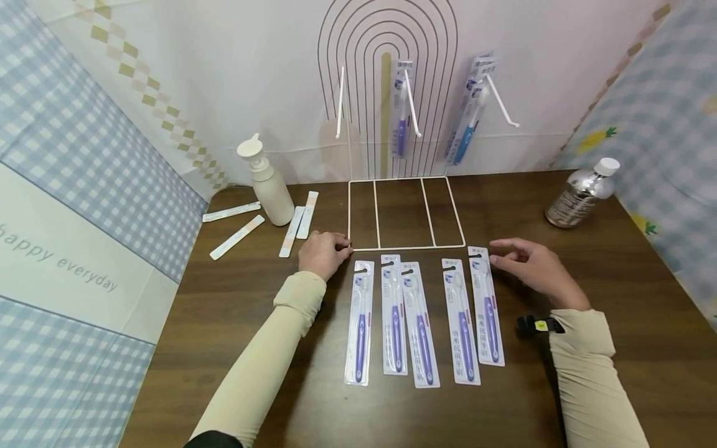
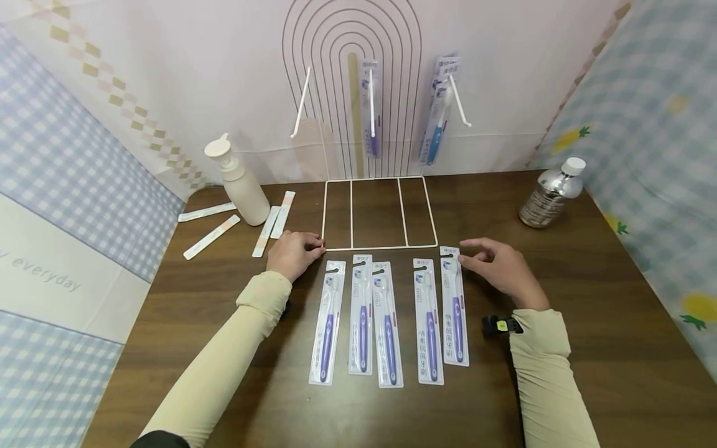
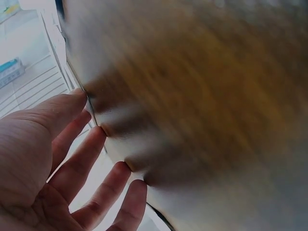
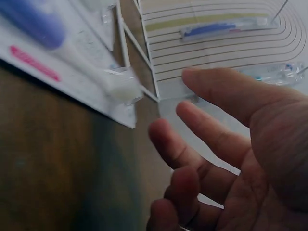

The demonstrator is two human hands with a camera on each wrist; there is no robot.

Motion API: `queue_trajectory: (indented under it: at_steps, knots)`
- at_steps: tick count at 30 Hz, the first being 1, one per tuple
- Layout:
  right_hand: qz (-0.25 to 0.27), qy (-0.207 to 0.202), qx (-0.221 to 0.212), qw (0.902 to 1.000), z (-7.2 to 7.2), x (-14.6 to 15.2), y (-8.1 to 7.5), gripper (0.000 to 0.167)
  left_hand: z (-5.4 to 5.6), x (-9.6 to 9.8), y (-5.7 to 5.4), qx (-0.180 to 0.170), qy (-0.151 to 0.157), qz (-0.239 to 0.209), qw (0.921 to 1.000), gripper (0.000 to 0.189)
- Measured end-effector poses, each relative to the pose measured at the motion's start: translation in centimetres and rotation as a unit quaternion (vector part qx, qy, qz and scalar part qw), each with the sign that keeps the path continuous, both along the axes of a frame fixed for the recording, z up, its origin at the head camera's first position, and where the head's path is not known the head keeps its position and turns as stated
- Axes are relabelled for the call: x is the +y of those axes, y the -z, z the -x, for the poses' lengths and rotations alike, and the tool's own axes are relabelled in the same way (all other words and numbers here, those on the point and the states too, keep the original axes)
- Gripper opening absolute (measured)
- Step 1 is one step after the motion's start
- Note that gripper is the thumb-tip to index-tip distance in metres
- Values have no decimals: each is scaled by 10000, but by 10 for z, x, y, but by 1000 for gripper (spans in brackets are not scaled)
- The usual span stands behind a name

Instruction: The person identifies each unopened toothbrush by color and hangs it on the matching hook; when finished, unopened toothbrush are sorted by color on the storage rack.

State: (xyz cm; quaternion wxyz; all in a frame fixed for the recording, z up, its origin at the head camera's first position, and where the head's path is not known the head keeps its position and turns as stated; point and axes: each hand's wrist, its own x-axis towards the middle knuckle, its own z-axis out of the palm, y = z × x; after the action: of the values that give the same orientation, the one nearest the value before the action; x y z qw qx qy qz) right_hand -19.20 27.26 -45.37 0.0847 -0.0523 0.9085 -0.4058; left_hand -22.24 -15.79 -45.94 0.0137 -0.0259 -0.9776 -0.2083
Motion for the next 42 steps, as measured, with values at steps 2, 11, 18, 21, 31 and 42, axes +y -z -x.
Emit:
queue_trajectory:
  at_steps: [2,11,18,21,31,42]
  knots:
    - [-18,-29,-136,9999,0,0,5,55,0,0,0,12,-4,-14,10000,17]
    - [-281,-266,-136,9992,-6,0,22,55,1,1,0,-74,-42,-28,10000,17]
    - [-556,-218,116,9981,-5,-5,29,52,2,0,-1,-73,-71,-11,9999,18]
    - [-704,-195,117,9973,-7,-8,29,53,2,0,-1,-38,-46,2,10000,17]
    - [-645,178,621,9958,-10,-14,33,43,-1,-4,1,-43,-72,-42,10000,17]
    - [-213,682,1975,9777,-13,-28,16,35,-1,-1,2,13,-53,-29,10000,17]
